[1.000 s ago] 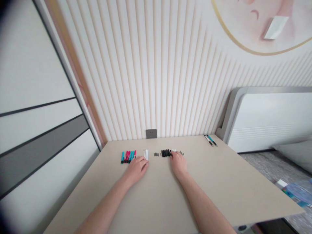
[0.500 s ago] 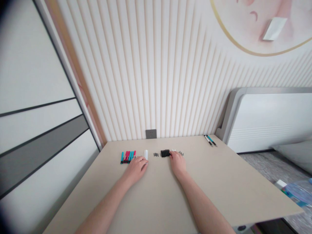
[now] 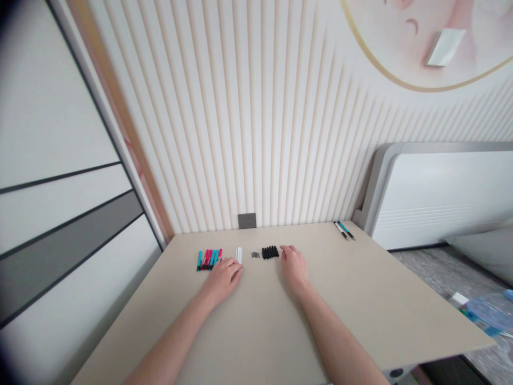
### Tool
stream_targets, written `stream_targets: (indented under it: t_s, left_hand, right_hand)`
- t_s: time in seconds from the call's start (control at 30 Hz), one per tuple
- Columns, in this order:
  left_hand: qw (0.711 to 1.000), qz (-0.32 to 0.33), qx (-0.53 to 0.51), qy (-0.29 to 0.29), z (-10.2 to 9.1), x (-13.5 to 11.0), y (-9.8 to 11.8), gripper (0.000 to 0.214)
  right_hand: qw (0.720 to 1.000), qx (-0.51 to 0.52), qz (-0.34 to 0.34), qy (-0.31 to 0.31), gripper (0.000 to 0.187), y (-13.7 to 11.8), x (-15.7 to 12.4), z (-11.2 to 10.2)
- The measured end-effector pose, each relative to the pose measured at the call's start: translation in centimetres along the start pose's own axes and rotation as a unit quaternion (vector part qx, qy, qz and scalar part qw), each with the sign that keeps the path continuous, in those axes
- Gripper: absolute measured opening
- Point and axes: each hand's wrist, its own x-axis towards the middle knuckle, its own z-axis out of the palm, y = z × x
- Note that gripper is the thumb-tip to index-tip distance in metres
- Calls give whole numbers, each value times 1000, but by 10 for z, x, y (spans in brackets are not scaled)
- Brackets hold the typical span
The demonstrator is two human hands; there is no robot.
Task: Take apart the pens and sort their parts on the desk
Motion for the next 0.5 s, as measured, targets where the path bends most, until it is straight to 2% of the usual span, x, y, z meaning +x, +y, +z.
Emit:
stream_targets:
  t_s: [0.13, 0.23, 0.33, 0.4, 0.5]
  left_hand:
    - [1000, -7, -6, 9, 0, 0, -1, 22]
    - [1000, -11, -11, 20, 1, 0, -1, 22]
    - [1000, -14, -12, 23, 2, 0, -1, 22]
    - [999, -18, -13, 25, 3, 0, -1, 22]
    - [999, -24, -15, 30, 3, -1, 0, 22]
  right_hand:
    - [996, -54, 45, 52, 40, 38, 28, -23]
    - [981, -150, 119, 43, 42, 86, 53, -47]
    - [970, -176, 164, 39, 42, 140, 68, -68]
    - [956, -213, 201, 24, 42, 175, 73, -75]
    - [950, -239, 204, 4, 41, 217, 78, -73]
